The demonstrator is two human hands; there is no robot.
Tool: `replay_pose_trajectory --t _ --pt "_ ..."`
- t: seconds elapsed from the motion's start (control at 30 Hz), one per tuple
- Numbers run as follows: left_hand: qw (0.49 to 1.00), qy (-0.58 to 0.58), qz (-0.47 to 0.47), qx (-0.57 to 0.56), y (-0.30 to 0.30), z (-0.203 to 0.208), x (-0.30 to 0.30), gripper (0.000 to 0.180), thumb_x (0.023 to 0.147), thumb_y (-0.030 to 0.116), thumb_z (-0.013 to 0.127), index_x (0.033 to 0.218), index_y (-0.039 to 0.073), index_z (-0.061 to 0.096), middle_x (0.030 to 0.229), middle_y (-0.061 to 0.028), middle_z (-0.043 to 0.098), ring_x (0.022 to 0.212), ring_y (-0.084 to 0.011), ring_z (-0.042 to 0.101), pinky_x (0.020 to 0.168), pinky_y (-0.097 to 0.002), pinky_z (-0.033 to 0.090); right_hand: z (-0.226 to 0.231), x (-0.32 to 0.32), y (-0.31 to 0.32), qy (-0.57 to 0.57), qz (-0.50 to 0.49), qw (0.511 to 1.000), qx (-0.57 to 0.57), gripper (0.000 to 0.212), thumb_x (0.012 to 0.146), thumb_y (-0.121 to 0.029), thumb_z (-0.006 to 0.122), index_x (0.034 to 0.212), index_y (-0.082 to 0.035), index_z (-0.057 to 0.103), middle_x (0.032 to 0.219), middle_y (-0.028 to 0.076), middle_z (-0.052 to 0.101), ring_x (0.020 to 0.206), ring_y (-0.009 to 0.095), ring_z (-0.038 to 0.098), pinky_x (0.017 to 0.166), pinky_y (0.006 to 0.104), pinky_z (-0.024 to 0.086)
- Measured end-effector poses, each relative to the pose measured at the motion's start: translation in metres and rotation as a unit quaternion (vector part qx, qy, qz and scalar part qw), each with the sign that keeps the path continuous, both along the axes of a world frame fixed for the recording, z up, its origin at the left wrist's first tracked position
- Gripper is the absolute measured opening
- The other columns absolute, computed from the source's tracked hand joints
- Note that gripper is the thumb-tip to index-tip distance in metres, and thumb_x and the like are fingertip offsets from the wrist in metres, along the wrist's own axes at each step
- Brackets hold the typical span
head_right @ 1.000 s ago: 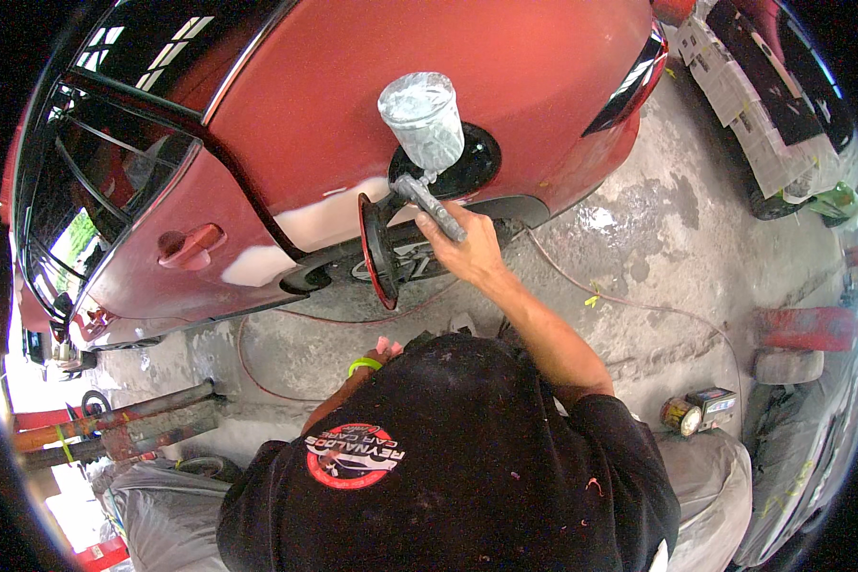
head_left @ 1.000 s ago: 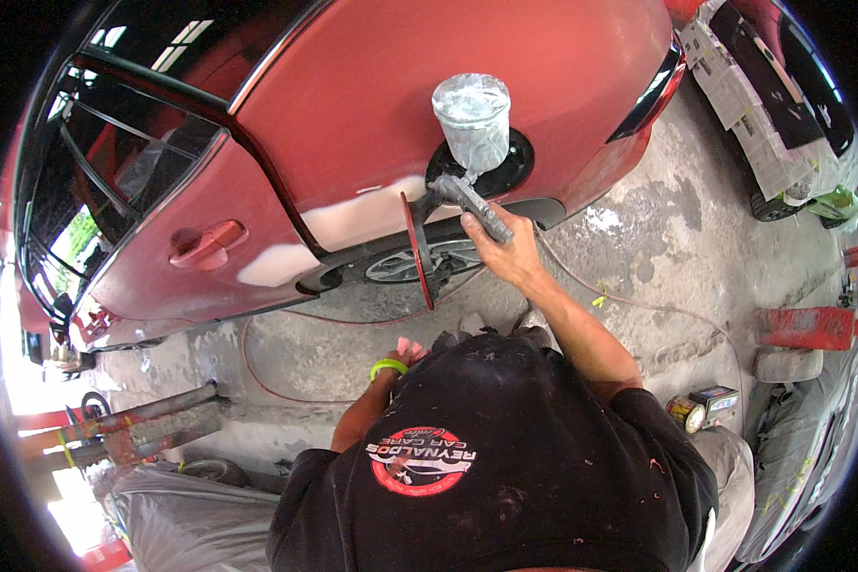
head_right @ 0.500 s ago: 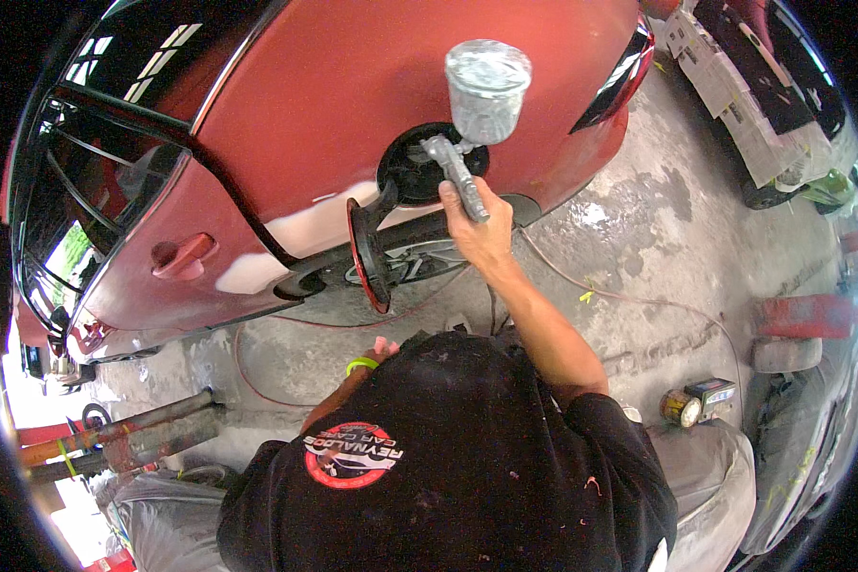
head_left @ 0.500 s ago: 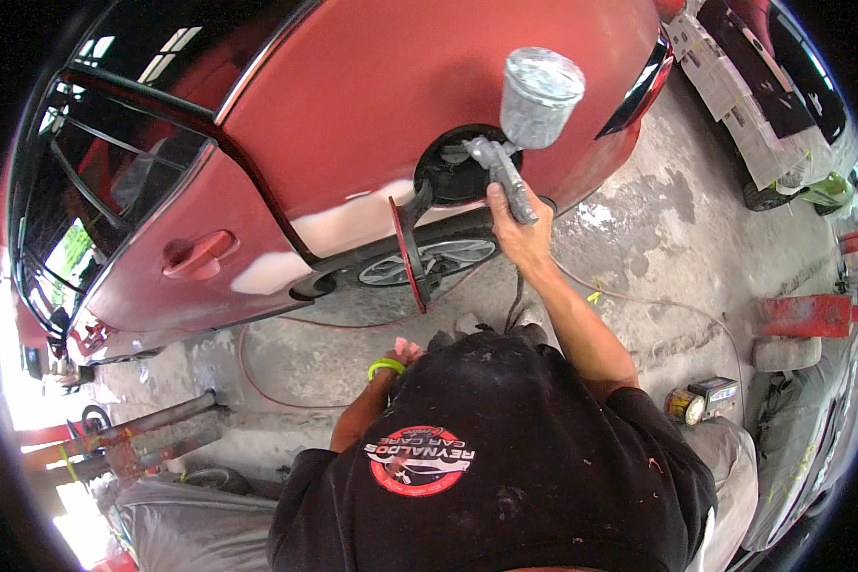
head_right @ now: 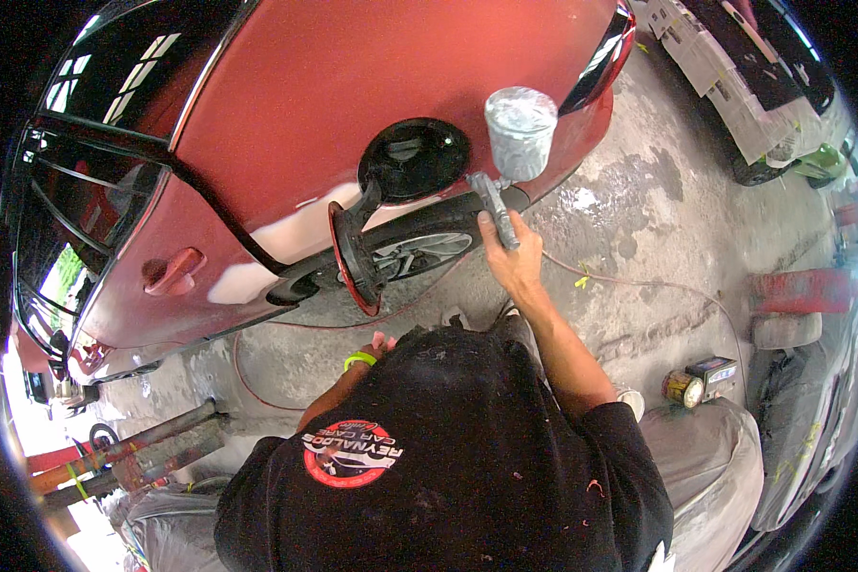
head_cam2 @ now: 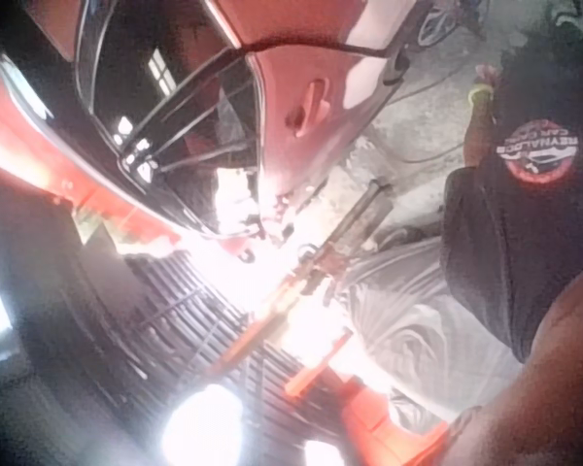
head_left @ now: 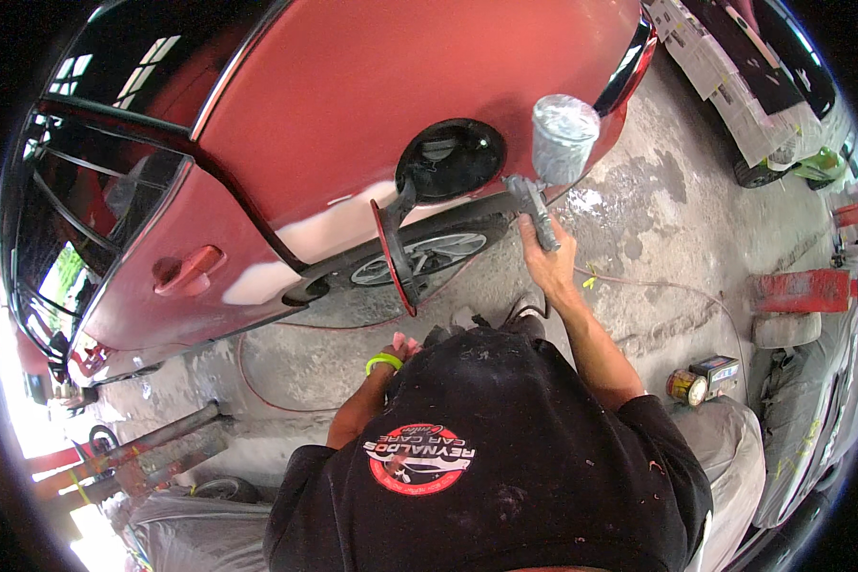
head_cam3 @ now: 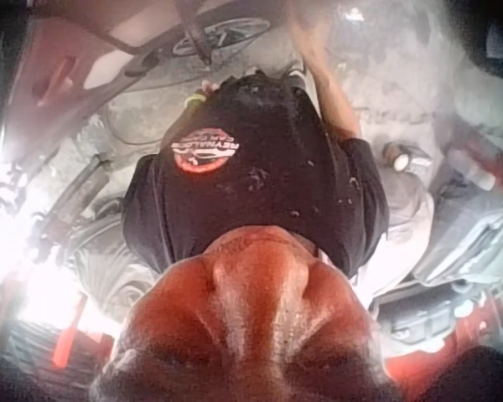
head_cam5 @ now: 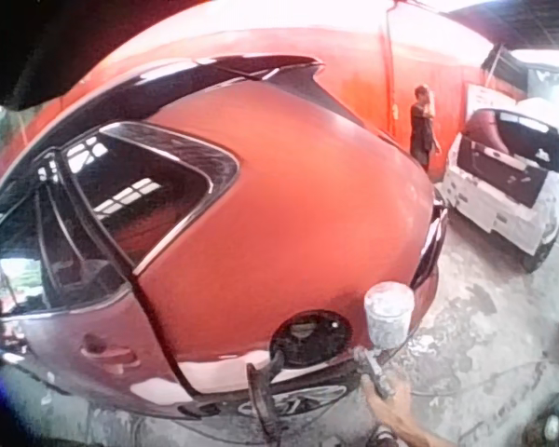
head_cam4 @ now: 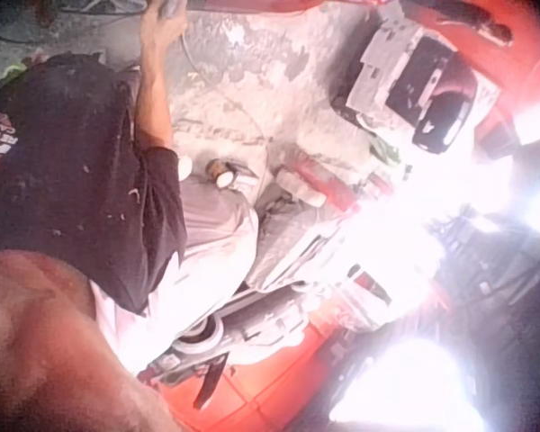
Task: The person prepares a spray gun by attaching a container and wiping it with a cloth. They then apply a coat of red paint to the rear quarter panel of a red car using the spray gun. After painting, the person cleans the spray gun nozzle with a white cloth.
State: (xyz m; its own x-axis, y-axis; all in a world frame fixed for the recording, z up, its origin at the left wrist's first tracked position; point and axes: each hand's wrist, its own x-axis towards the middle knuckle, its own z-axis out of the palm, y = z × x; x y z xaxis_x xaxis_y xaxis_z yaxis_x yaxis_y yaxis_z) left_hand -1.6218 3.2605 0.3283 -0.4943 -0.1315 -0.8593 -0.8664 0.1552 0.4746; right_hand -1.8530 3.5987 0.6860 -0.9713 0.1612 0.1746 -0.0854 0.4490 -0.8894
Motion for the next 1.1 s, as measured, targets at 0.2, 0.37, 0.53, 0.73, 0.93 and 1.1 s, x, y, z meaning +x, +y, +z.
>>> replay_pose_trajectory --t 0.2,0.37,0.53,0.73,0.93,1.1 --pt "0.980 -0.012 0.176 0.087 0.015 0.043 -0.007 0.044 0.104 0.017 0.047 0.143 -0.003 0.039 0.124 -0.0107 0.065 0.103 -0.0242 0.070 0.091 -0.0318 0.056 -0.017 0.011 -0.009 0.001 0.048 0.998 0.034 0.029 0.092 -0.030 0.069 0.097 -0.002 0.068 0.063 0.011 0.059 0.058 0.015 0.058 0.056 0.0364 0.046" --pt "0.938 -0.011 0.310 0.153 0.011 0.035 0.009 0.041 0.104 0.021 0.048 0.136 -0.004 0.048 0.121 -0.0110 0.067 0.103 -0.0223 0.070 0.090 -0.0305 0.055 -0.024 0.014 -0.019 -0.020 0.074 0.997 0.028 0.034 0.090 -0.035 0.070 0.102 -0.003 0.068 0.083 0.023 0.069 0.079 0.041 0.069 0.065 0.0444 0.052" --pt "0.982 -0.018 0.175 0.067 0.006 0.038 0.013 0.045 0.104 0.032 0.049 0.138 0.002 0.050 0.118 -0.0079 0.069 0.103 -0.0189 0.067 0.089 -0.0307 0.052 -0.027 0.018 -0.031 -0.022 0.115 0.993 0.030 0.033 0.090 -0.033 0.069 0.104 -0.003 0.067 0.083 0.023 0.068 0.078 0.042 0.068 0.065 0.0457 0.052" --pt "0.963 -0.038 0.251 0.087 -0.004 -0.013 0.030 0.052 0.101 0.046 0.050 0.133 0.007 0.057 0.113 -0.0090 0.070 0.103 -0.0206 0.065 0.088 -0.0346 0.048 -0.025 0.020 -0.051 -0.009 0.167 0.985 0.036 0.029 0.089 -0.025 0.069 0.107 -0.003 0.066 0.081 0.021 0.068 0.075 0.038 0.069 0.064 0.0431 0.052" --pt "1.000 -0.007 0.004 -0.011 -0.050 -0.092 0.056 0.058 0.097 0.054 0.049 0.118 0.003 0.067 0.112 -0.0158 0.070 0.109 -0.0273 0.064 0.089 -0.0414 0.048 -0.011 0.020 -0.061 0.023 0.211 0.977 -0.003 0.032 0.088 -0.027 0.071 0.105 -0.001 0.066 0.088 0.021 0.068 0.080 0.041 0.068 0.067 0.0443 0.053" --pt "0.975 0.005 0.101 0.196 -0.047 -0.092 0.046 0.062 0.103 0.056 0.035 0.124 0.003 0.060 0.117 -0.0045 0.067 0.106 -0.0157 0.061 0.094 -0.0335 0.046 -0.009 0.017 -0.064 0.041 0.213 0.976 0.000 0.032 0.088 -0.026 0.071 0.105 0.000 0.066 0.088 0.022 0.068 0.081 0.040 0.068 0.068 0.0440 0.054"
